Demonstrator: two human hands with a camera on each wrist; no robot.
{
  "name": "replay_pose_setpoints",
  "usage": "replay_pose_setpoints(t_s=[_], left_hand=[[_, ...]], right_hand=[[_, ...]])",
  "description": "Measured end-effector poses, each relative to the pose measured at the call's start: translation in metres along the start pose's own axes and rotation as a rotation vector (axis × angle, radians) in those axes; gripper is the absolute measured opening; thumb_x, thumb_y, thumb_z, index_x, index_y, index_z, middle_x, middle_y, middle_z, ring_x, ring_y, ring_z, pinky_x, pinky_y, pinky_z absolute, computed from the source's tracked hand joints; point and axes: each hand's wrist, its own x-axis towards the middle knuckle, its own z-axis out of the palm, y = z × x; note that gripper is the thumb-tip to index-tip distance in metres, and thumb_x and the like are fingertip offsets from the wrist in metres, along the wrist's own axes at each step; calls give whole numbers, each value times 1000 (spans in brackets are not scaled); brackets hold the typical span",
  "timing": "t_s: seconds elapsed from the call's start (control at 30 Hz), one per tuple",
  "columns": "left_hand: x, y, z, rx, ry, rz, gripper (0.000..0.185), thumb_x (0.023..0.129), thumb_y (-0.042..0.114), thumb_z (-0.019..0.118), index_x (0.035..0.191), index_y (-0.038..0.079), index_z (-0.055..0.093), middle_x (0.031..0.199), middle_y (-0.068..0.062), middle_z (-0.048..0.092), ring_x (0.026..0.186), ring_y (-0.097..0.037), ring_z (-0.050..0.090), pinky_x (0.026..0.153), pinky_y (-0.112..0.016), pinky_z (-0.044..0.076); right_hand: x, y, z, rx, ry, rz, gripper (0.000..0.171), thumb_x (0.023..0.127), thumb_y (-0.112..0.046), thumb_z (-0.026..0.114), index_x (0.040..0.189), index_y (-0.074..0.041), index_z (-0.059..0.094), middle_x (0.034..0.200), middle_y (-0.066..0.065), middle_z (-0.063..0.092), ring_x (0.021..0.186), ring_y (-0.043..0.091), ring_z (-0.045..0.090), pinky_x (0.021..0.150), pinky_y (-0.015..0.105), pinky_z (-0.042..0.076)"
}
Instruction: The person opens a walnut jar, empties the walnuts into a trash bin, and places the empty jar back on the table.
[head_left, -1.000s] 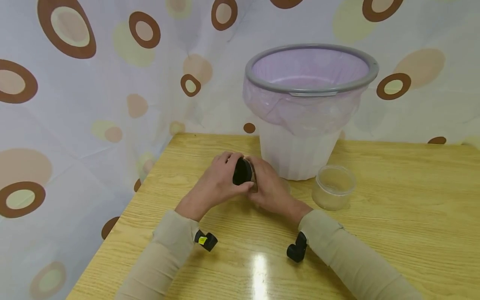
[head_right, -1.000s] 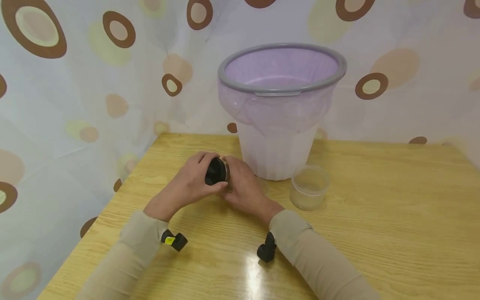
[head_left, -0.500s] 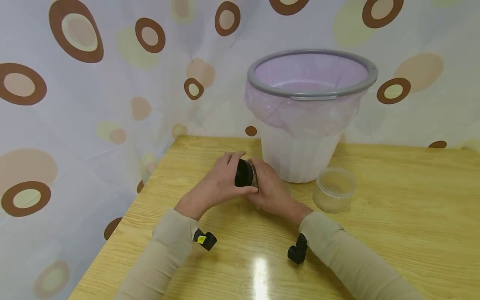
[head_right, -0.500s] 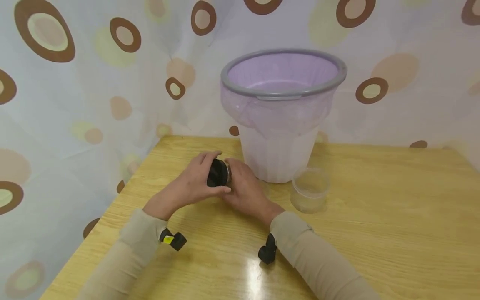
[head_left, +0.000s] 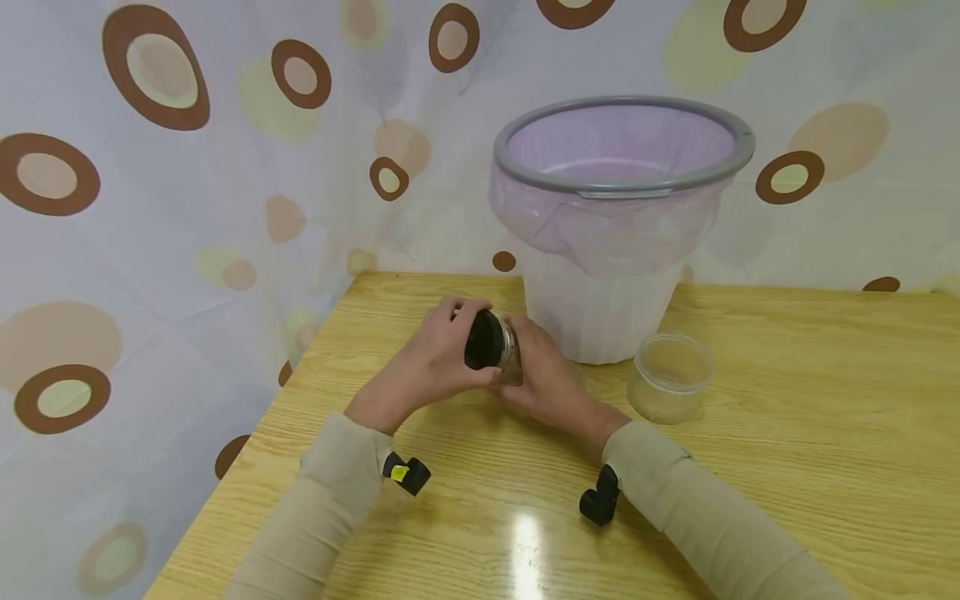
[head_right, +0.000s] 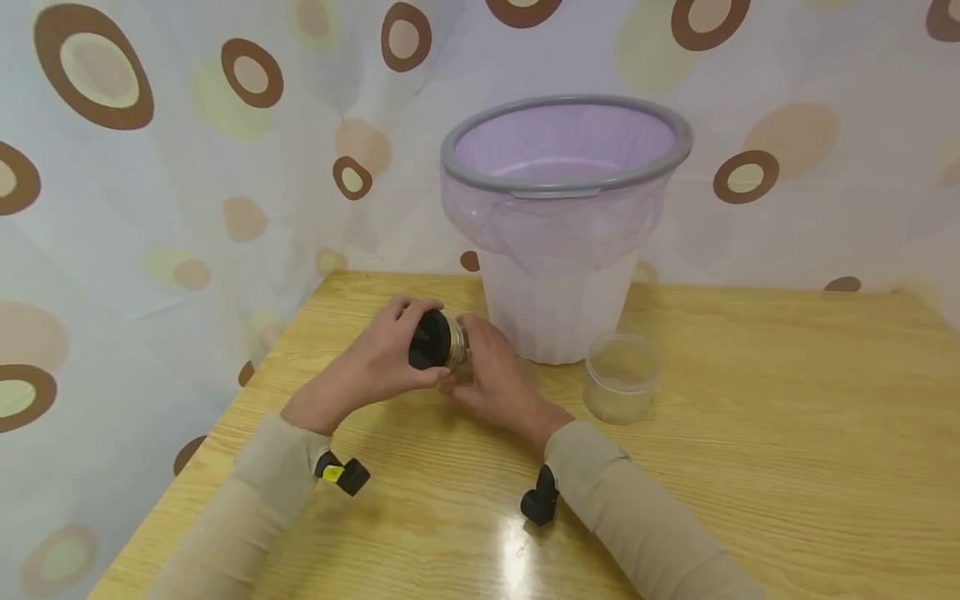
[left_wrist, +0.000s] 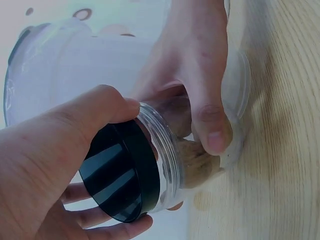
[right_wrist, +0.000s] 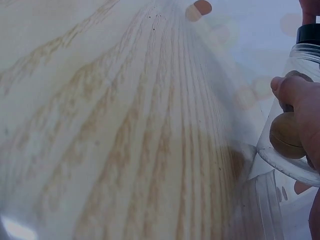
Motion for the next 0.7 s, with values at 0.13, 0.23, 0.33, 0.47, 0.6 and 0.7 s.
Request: replay_pose_setpoints(t_s=[0.13,0.23,0.33,0.47,0.6,0.7], left_hand=[[1,3,-1,11,-42,-13,78,77,35,83,141,13,44,131,-16,48,113,-31,54,91,-41,54],[2,3,-1,10,-49,-29,78,78,36,81,142,13,44,131,-15,48,112,-30,54,91,-40,54],[1,1,-1,-2,-34,-33,77,78,35,80,142,11,44,130,-15,50,110,-28,57,91,-40,54],[0,-2,-3,-17,-33,-58,78,80,37,79,144,9,43,130,-15,51,110,-28,58,91,-41,54],[0,-4,-8,-30,-35,-105,80,83,40,77,147,11,40,135,-14,49,114,-29,56,93,-43,53],[-1,-6,-11,-41,-31,-125,82,83,42,75,150,12,38,139,-15,47,118,-30,55,94,-44,52]], right_hand=[[-1,2,0,-14,1,-6,85,83,-31,80,145,3,32,139,16,47,125,30,50,108,45,43],[-2,2,0,-12,2,-1,87,83,-32,80,146,3,31,140,16,46,127,31,49,109,45,42],[-1,1,0,-16,0,1,88,82,-30,81,146,3,31,141,17,46,128,31,49,109,46,42],[-1,0,0,-11,-11,20,89,81,-29,82,147,1,30,141,16,46,128,31,48,110,46,42],[0,0,1,10,-13,44,89,80,-28,83,147,-3,30,138,14,47,126,28,49,108,45,42],[2,0,1,27,-15,41,88,80,-28,83,146,-4,32,137,14,49,125,27,50,108,45,43]])
